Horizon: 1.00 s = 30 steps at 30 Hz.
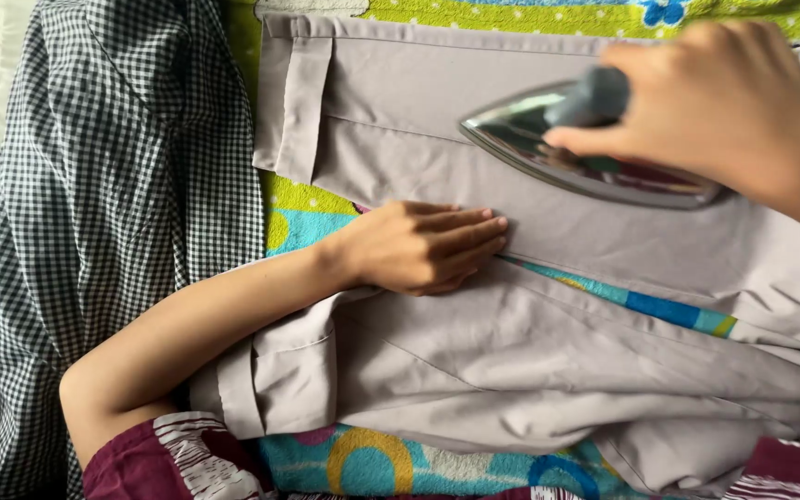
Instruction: Ironing a pair of grey trousers.
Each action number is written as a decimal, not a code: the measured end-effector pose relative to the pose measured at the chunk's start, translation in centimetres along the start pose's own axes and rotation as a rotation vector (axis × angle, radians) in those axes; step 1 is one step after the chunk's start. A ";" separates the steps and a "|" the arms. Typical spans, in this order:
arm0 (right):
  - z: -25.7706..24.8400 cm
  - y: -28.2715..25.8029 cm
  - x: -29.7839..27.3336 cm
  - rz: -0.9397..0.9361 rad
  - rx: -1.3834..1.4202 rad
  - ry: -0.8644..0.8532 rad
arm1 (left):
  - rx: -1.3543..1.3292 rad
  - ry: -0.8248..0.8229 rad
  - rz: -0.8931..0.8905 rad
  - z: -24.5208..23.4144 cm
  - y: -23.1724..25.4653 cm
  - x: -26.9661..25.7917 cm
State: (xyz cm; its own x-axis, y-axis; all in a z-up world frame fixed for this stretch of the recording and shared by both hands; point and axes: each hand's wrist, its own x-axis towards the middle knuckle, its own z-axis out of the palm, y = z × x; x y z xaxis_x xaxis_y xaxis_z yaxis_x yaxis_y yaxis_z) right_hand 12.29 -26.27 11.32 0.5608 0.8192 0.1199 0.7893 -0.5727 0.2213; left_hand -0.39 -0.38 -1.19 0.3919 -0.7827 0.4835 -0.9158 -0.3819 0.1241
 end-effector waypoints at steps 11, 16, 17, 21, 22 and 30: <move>0.2 -3.2 2.8 -0.046 0.022 -0.033 | 0.411 0.104 0.251 -1.3 1.0 0.6; 2.5 -6.5 8.0 -0.100 0.156 0.083 | 0.387 0.109 0.251 -1.2 0.8 0.4; 2.6 -7.0 8.6 -0.105 0.129 0.117 | 0.373 0.115 0.248 -1.2 0.7 0.4; 2.3 -7.2 8.5 -0.089 0.122 0.084 | 0.338 0.144 0.256 -1.3 0.5 0.3; 2.0 -6.8 7.6 -0.089 0.123 0.085 | 0.338 0.144 0.256 -1.4 0.4 0.2; -0.2 -3.1 -3.3 -0.090 0.016 -0.064 | 0.350 0.188 0.432 -2.6 0.2 0.4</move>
State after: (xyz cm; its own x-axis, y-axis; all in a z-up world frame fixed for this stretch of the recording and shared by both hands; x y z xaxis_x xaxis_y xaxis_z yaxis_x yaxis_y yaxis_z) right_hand 7.88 -27.18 10.47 0.5021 0.8640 0.0378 0.8407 -0.4979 0.2129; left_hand -0.66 0.51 1.32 -0.0623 -0.8151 0.5760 -0.8931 -0.2121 -0.3967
